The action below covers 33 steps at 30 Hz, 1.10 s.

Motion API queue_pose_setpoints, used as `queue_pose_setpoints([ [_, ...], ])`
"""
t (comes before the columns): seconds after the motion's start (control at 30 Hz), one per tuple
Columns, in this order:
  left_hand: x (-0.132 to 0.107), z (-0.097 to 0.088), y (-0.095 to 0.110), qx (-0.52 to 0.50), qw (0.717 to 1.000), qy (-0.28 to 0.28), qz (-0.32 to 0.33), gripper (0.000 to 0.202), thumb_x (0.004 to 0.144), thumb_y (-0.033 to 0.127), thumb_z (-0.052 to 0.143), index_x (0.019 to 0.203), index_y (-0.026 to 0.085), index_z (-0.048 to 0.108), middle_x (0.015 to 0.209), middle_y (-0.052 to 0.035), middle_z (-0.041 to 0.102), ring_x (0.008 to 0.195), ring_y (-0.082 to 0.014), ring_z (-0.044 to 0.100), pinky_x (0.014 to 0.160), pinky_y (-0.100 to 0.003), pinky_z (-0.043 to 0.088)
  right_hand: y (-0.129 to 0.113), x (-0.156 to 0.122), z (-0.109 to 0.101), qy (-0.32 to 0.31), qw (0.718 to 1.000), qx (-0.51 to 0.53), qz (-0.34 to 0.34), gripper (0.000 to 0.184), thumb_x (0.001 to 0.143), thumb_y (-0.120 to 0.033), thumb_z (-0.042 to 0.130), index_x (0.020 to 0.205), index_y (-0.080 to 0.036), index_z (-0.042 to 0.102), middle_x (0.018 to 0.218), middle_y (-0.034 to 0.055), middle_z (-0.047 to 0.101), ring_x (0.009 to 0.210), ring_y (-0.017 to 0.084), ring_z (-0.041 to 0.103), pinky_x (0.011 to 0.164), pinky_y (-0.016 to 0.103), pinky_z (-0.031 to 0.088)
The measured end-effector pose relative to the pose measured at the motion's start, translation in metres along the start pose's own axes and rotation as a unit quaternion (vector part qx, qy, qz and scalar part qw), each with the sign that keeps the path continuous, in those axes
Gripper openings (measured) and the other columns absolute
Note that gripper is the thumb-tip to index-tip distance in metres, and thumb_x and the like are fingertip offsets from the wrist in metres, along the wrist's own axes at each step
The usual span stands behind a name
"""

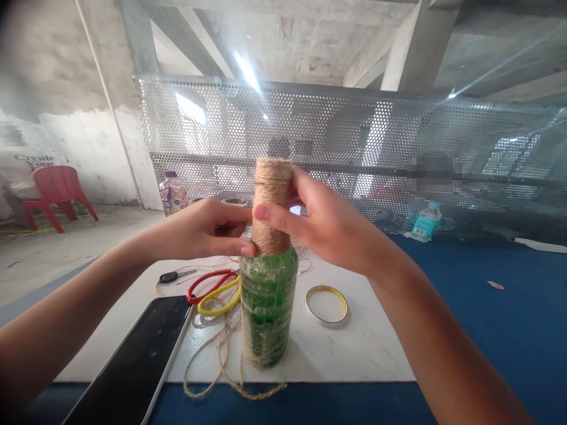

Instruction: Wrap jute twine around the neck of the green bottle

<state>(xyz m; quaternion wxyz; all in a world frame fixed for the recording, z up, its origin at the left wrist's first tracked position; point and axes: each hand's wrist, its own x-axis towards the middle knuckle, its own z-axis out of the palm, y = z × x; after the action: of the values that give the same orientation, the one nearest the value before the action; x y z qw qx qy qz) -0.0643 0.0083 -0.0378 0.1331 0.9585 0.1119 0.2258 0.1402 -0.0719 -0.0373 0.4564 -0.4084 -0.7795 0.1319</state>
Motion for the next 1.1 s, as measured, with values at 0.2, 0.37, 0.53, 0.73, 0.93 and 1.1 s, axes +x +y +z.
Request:
queue_pose_setpoints([
  [0.2,0.000,-0.001,-0.004,-0.032,0.999,-0.023,0.004,0.034,0.079,0.045,0.066,0.097,0.016,0.068,0.056,0.0065,0.039,0.048,-0.0062,0.032,0.044,-0.020,0.023,-0.006,-0.003,-0.008,-0.066,0.996,0.061,0.005,0.030,0.087,-0.032,0.061,0.116,-0.030,0.061,0.114,0.0004,0.066,0.107,0.022,0.061,0.082,0.031,0.054],
  [0.37,-0.001,-0.001,-0.001,-0.024,1.000,-0.018,0.006,0.031,0.080,0.043,0.065,0.095,0.017,0.068,0.056,0.0063,0.039,0.049,-0.0065,0.033,0.044,-0.020,0.023,-0.002,-0.001,-0.009,-0.074,0.995,0.060,0.007,0.026,0.085,-0.033,0.062,0.110,-0.026,0.059,0.106,0.0017,0.065,0.100,0.019,0.061,0.077,0.027,0.052],
  [0.53,-0.002,-0.001,-0.001,-0.025,1.000,-0.010,-0.001,0.031,0.078,0.045,0.066,0.087,0.015,0.067,0.057,0.0057,0.042,0.049,-0.0061,0.034,0.044,-0.020,0.023,-0.004,-0.001,-0.003,-0.018,0.999,0.029,0.004,0.019,0.083,-0.031,0.065,0.100,-0.027,0.062,0.095,0.0003,0.066,0.087,0.019,0.062,0.071,0.030,0.052],
  [0.73,-0.002,0.000,0.000,-0.070,0.997,-0.025,0.014,0.037,0.075,0.050,0.067,0.081,0.014,0.063,0.053,0.0067,0.039,0.046,-0.0053,0.032,0.040,-0.018,0.023,0.003,0.002,-0.004,-0.103,0.986,0.118,-0.057,0.028,0.090,-0.033,0.056,0.118,-0.028,0.059,0.111,0.0007,0.064,0.104,0.020,0.061,0.085,0.032,0.052],
  [0.93,-0.002,-0.002,0.002,-0.066,0.997,-0.018,0.021,0.035,0.076,0.049,0.067,0.080,0.015,0.065,0.054,0.0066,0.039,0.047,-0.0048,0.034,0.041,-0.017,0.024,0.000,0.002,-0.002,-0.090,0.993,0.052,-0.051,0.039,0.085,-0.050,0.059,0.114,-0.025,0.058,0.106,0.0035,0.062,0.099,0.022,0.060,0.080,0.032,0.052],
  [1.1,-0.003,-0.002,0.000,-0.061,0.998,-0.021,0.019,0.038,0.076,0.052,0.066,0.080,0.014,0.065,0.055,0.0058,0.040,0.048,-0.0056,0.035,0.042,-0.018,0.025,-0.004,-0.003,0.002,-0.014,1.000,0.018,-0.010,0.038,0.082,-0.033,0.067,0.118,-0.030,0.055,0.106,0.0010,0.064,0.097,0.022,0.063,0.077,0.033,0.053],
])
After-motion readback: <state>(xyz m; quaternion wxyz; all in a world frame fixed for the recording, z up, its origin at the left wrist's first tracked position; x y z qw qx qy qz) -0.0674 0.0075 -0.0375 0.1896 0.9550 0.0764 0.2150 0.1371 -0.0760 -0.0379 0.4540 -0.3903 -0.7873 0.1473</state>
